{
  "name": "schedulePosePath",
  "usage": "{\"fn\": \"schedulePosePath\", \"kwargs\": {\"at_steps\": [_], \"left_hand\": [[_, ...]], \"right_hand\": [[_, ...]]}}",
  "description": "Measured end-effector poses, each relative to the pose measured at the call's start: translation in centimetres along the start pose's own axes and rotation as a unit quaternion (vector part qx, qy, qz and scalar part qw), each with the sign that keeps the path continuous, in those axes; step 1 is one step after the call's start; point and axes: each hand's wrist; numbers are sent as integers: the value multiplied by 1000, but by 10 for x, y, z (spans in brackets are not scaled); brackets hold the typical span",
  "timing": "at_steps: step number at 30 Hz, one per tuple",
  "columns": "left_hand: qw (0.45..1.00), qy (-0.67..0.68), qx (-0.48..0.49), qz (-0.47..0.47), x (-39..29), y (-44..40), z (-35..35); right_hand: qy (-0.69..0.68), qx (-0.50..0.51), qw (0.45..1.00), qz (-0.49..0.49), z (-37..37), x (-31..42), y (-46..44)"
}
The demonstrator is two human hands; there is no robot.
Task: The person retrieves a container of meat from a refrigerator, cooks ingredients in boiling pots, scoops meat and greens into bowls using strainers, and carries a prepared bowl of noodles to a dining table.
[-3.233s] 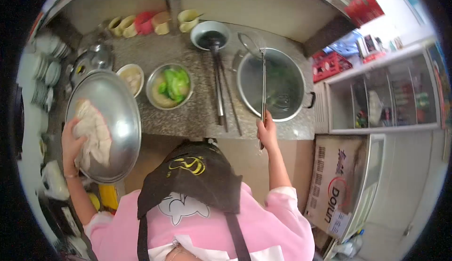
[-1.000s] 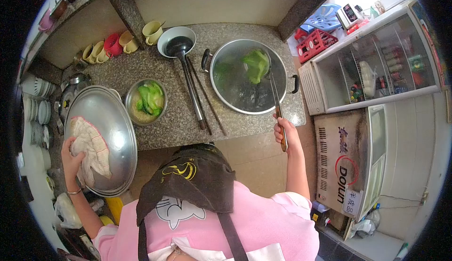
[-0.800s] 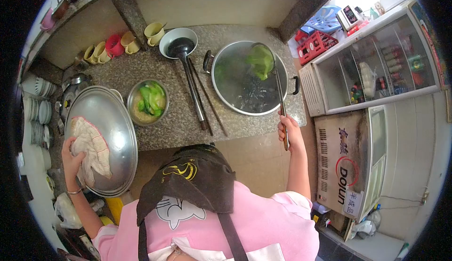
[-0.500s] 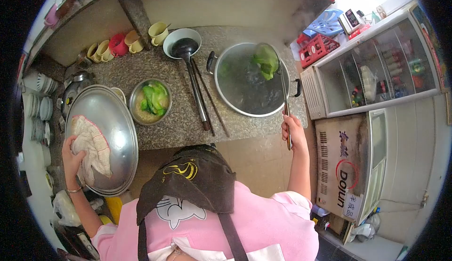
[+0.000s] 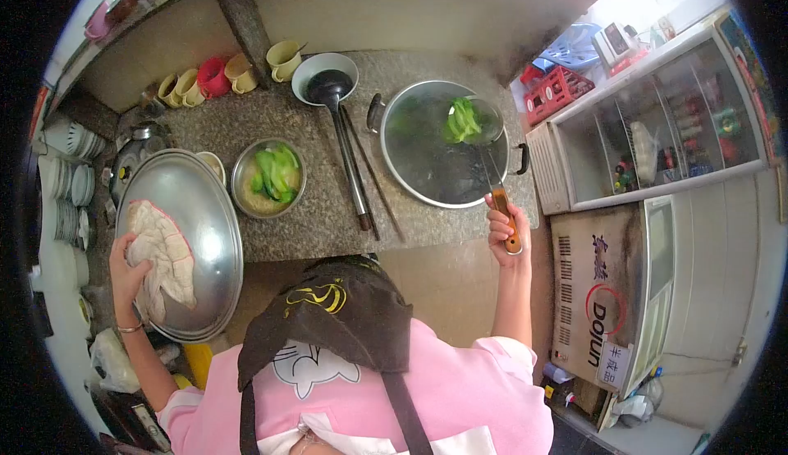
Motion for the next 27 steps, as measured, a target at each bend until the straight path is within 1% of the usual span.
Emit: {"fn": "schedulePosePath", "kwargs": {"at_steps": [1, 2, 3, 5, 6, 7, 9, 10, 11, 13, 15, 17, 18, 20, 21, 23, 25, 26, 27], "left_hand": [[1000, -4, 4, 3, 2, 0, 1], [1000, -7, 8, 5, 2, -1, 2], [1000, -6, 9, 4, 2, -2, 2], [1000, 4, 5, 1, 0, -1, 2], [1000, 5, 2, 0, 0, -1, 2], [1000, 11, 2, 8, 1, -1, 3], [1000, 18, 3, 16, 4, -2, 5], [1000, 13, -1, 4, 7, -2, 5], [1000, 9, -5, -9, 9, -2, 5], [1000, 14, -6, -8, 8, 1, 6], [1000, 16, -4, -7, 8, 1, 9], [1000, 3, -11, -11, 11, 4, 10], [1000, 2, -13, -6, 13, 6, 11], [999, -20, -29, -6, 16, 10, 17], [999, -25, -35, 1, 17, 12, 21], [999, 14, -46, 6, 21, 21, 26], [997, -23, -64, 33, 27, 31, 32], [997, -14, -73, 37, 30, 36, 34], [996, -3, -82, 39, 36, 42, 37]], "right_hand": [[-14, 7, 1000, 10, -2, -5, 1], [-6, 44, 999, 10, 5, -9, -2], [-6, 43, 999, 12, 8, -10, -4], [-53, 41, 998, 5, 12, -12, -8], [-92, 30, 995, -3, -1, -12, -6], [-91, 32, 995, -3, -3, -17, -7], [-134, 67, 989, -11, -4, -25, -6], [-99, 74, 992, -2, 2, -29, -10], [-99, 74, 992, -2, 3, -31, -8], [-115, 36, 992, -22, -11, -32, -7], [-105, 28, 993, -37, -13, -35, -9], [4, 16, 1000, -19, -1, -38, -13], [6, 17, 1000, -24, -6, -40, -11], [88, -65, 994, -16, -25, -44, -11], [88, -60, 994, -26, -23, -47, -13], [170, -99, 981, -1, -16, -49, -18], [271, -153, 950, 10, -33, -65, -28], [312, -164, 936, 13, -46, -78, -32], [318, -152, 936, 0, -56, -94, -32]]}}
Point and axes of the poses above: each hand's wrist, its own y-axis away from the middle knuckle, its own z-axis out of the back of the hand, x = y × z, and after that the axes turned 12 degrees about y, right-handed
